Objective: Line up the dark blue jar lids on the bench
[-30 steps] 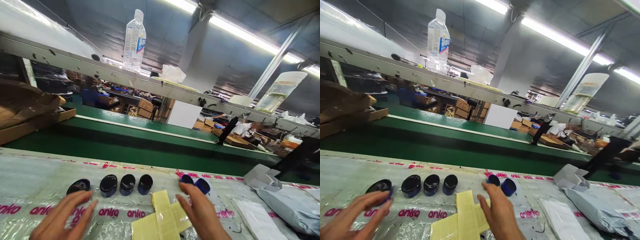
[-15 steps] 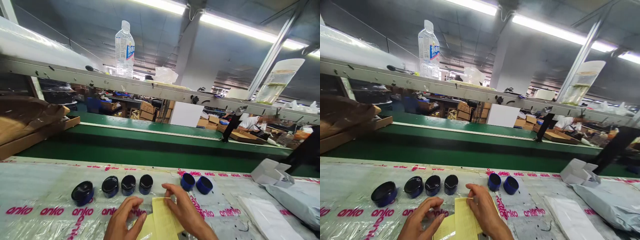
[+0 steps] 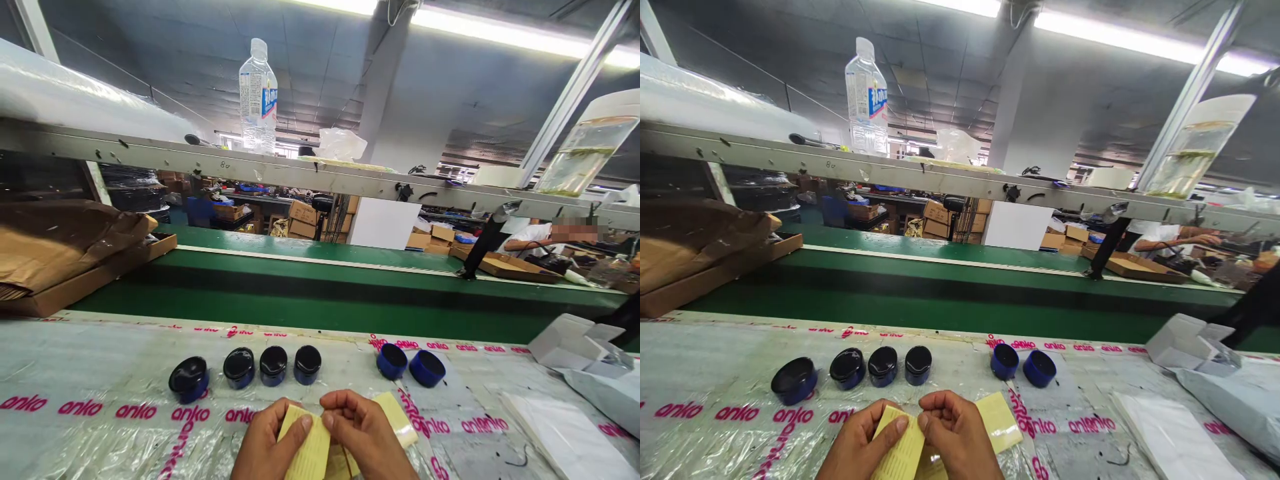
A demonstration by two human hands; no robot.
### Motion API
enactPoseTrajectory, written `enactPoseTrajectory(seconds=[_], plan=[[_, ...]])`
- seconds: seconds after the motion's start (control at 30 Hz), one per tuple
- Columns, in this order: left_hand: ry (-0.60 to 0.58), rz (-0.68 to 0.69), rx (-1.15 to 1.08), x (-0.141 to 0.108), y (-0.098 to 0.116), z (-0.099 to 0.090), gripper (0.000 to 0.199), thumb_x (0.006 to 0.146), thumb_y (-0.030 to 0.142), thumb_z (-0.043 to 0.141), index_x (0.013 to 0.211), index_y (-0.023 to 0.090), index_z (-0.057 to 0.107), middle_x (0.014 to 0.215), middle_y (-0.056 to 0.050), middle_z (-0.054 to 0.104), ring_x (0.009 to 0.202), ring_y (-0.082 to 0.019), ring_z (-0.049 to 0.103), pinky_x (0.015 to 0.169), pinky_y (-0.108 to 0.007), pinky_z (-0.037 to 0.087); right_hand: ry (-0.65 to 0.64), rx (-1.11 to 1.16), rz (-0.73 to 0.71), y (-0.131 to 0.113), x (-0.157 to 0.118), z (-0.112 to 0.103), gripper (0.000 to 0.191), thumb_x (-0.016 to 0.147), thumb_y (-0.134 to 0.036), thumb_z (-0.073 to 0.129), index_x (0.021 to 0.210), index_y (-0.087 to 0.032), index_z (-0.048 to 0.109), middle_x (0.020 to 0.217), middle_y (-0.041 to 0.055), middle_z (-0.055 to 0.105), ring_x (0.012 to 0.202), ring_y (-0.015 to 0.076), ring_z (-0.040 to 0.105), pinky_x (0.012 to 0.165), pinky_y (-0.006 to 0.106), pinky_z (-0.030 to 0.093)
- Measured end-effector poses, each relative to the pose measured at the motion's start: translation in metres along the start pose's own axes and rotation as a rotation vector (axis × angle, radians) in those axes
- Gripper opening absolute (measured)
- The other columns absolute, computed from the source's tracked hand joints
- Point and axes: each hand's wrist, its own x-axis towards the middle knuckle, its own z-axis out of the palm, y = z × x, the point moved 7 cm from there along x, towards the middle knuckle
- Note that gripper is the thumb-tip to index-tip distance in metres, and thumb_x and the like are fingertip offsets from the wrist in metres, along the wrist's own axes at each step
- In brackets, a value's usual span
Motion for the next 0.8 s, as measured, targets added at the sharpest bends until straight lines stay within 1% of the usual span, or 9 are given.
enactPoseTrajectory(seconds=[0.07,0.17,0.27,0.37,0.53,0.63,0.7,0.77,0.8], plan=[[0.004,0.001,0.039,-0.003,-0.001,-0.002,0.06,0.074,0.076,0.07,0.081,0.017,0.064,0.073,-0.001,0.061,0.072,-0.019,0.053,0.07,-0.032,0.041,-0.013,-0.065,-0.004,0.003,0.003,0.0,0.047,0.07,-0.054,0.087,0.087,-0.013,0.071,0.072,0.0024,0.067,0.067,0.0138,0.06,0.064,0.024,0.044],[0.005,-0.004,0.087,-0.005,-0.003,-0.004,0.053,0.078,0.07,0.067,0.082,0.017,0.064,0.074,-0.002,0.061,0.073,-0.02,0.053,0.073,-0.035,0.041,-0.02,-0.133,-0.012,0.003,0.005,0.002,0.037,0.071,-0.047,0.082,0.079,-0.013,0.069,0.069,0.0018,0.065,0.062,0.0121,0.056,0.06,0.024,0.04],[0.012,0.009,0.122,-0.006,-0.004,-0.004,0.047,0.079,0.064,0.065,0.083,0.018,0.065,0.077,-0.003,0.063,0.078,-0.023,0.056,0.077,-0.037,0.042,-0.019,-0.202,0.021,0.001,0.002,0.005,0.032,0.071,-0.042,0.076,0.08,-0.013,0.066,0.068,0.0007,0.062,0.061,0.0121,0.053,0.059,0.024,0.038],[0.024,0.023,0.163,-0.007,-0.005,-0.005,0.043,0.08,0.061,0.062,0.084,0.018,0.065,0.08,-0.005,0.066,0.08,-0.025,0.058,0.079,-0.039,0.043,-0.025,-0.334,0.016,-0.007,-0.003,0.009,0.027,0.076,-0.04,0.067,0.08,-0.014,0.065,0.069,0.0005,0.059,0.066,0.0135,0.052,0.062,0.026,0.037],[0.042,0.011,0.159,-0.008,-0.01,-0.006,0.04,0.08,0.058,0.062,0.081,0.018,0.065,0.076,-0.004,0.064,0.077,-0.024,0.057,0.075,-0.037,0.044,-0.063,-0.491,-0.036,-0.013,-0.008,0.014,0.03,0.084,-0.045,0.058,0.083,-0.016,0.063,0.075,0.0024,0.06,0.073,0.0167,0.053,0.065,0.029,0.038],[0.028,0.008,0.147,-0.008,-0.01,-0.007,0.041,0.081,0.06,0.062,0.08,0.018,0.064,0.077,-0.004,0.064,0.079,-0.025,0.058,0.075,-0.036,0.044,-0.098,-0.511,-0.051,-0.011,-0.009,0.014,0.032,0.088,-0.048,0.055,0.083,-0.018,0.06,0.078,0.0028,0.061,0.075,0.0178,0.055,0.063,0.029,0.04],[0.021,0.002,0.14,-0.008,-0.01,-0.008,0.044,0.082,0.063,0.062,0.082,0.018,0.064,0.078,-0.004,0.065,0.079,-0.024,0.058,0.075,-0.036,0.044,-0.055,-0.558,-0.097,-0.015,-0.006,0.009,0.034,0.093,-0.051,0.052,0.091,-0.019,0.061,0.086,0.0038,0.065,0.081,0.0197,0.06,0.068,0.031,0.046],[0.028,-0.013,0.113,-0.007,-0.01,-0.01,0.048,0.082,0.066,0.063,0.083,0.019,0.064,0.078,-0.003,0.065,0.077,-0.023,0.057,0.073,-0.035,0.043,0.052,-0.697,-0.223,-0.027,0.003,0.002,0.034,0.096,-0.048,0.051,0.114,-0.022,0.061,0.111,0.0065,0.068,0.103,0.023,0.063,0.086,0.036,0.05],[0.034,-0.023,0.097,-0.007,-0.01,-0.011,0.049,0.081,0.068,0.064,0.083,0.019,0.063,0.077,-0.003,0.064,0.075,-0.022,0.056,0.072,-0.034,0.043,0.099,-0.778,-0.292,-0.033,0.009,0.001,0.039,0.095,-0.044,0.053,0.129,-0.024,0.056,0.128,0.0072,0.064,0.117,0.0242,0.059,0.097,0.039,0.049]])
